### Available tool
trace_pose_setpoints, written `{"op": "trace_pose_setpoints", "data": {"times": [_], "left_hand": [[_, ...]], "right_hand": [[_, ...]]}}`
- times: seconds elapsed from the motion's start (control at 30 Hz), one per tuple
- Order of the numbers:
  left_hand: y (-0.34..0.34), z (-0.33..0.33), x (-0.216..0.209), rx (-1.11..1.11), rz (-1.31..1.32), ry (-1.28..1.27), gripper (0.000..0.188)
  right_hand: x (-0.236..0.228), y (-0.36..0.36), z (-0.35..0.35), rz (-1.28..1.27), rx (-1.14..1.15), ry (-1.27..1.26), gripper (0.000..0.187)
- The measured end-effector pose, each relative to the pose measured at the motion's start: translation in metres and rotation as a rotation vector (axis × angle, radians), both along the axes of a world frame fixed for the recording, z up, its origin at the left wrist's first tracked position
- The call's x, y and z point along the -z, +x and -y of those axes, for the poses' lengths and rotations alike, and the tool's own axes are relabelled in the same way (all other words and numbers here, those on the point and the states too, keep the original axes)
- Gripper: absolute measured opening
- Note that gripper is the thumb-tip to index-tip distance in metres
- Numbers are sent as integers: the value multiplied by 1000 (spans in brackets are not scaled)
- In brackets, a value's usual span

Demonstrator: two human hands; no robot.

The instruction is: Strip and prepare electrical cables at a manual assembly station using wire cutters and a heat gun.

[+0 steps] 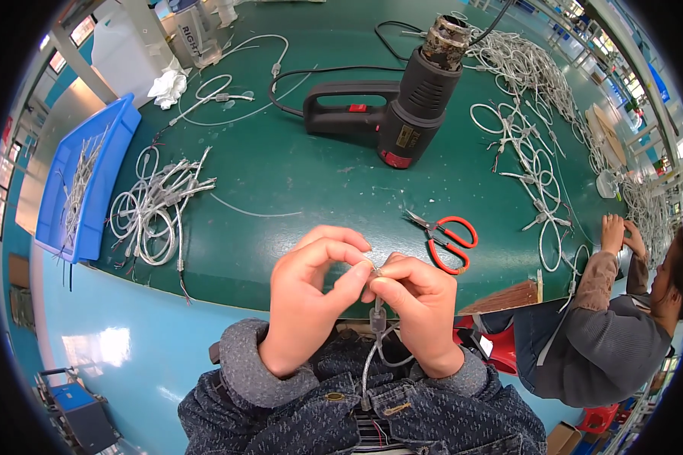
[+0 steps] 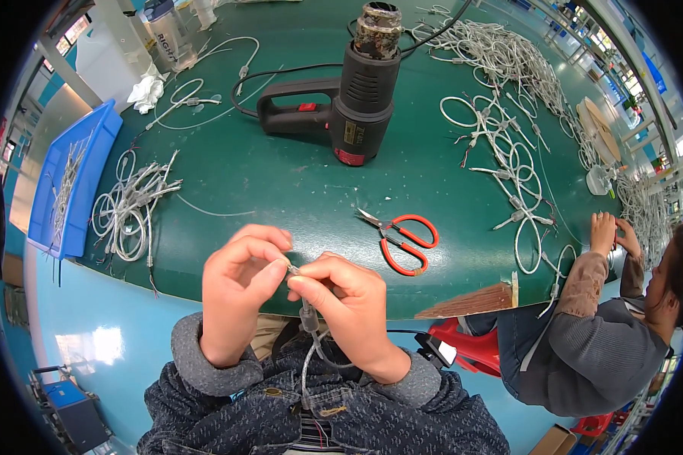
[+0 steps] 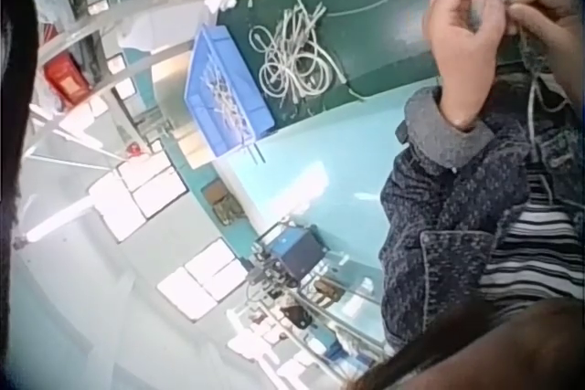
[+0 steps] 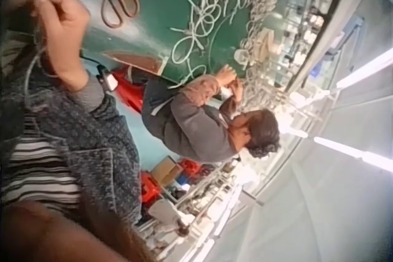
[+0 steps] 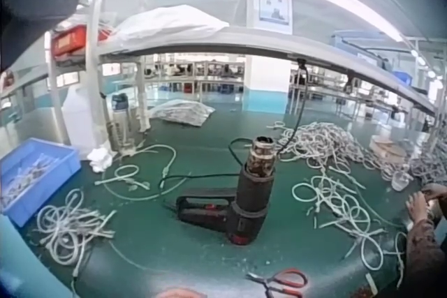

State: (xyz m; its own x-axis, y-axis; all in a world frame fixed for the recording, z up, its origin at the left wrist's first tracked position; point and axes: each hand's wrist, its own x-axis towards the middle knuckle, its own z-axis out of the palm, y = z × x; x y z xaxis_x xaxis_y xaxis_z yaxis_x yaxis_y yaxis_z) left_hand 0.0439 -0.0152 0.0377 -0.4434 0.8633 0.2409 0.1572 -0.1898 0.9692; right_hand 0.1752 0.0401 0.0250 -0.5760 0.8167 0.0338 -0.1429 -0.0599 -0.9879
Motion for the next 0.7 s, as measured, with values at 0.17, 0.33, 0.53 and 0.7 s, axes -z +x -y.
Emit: {"op": "trace_pose_setpoints", "data": {"times": [0.17,0.33,0.53,0.7], "left_hand": [[5,3,8,58,519,-115,11],[-4,5,5,-123,-409,125,16],[-6,4,-4,-98,-544,117,18],[-10,4,-6,-98,-593,112,18]], "right_hand": [[5,3,0,-42,44,119,3],[2,3,-2,-38,30,48,3],[4,5,-3,3,4,51,4],[5,3,-3,43,-12,106,3]]}}
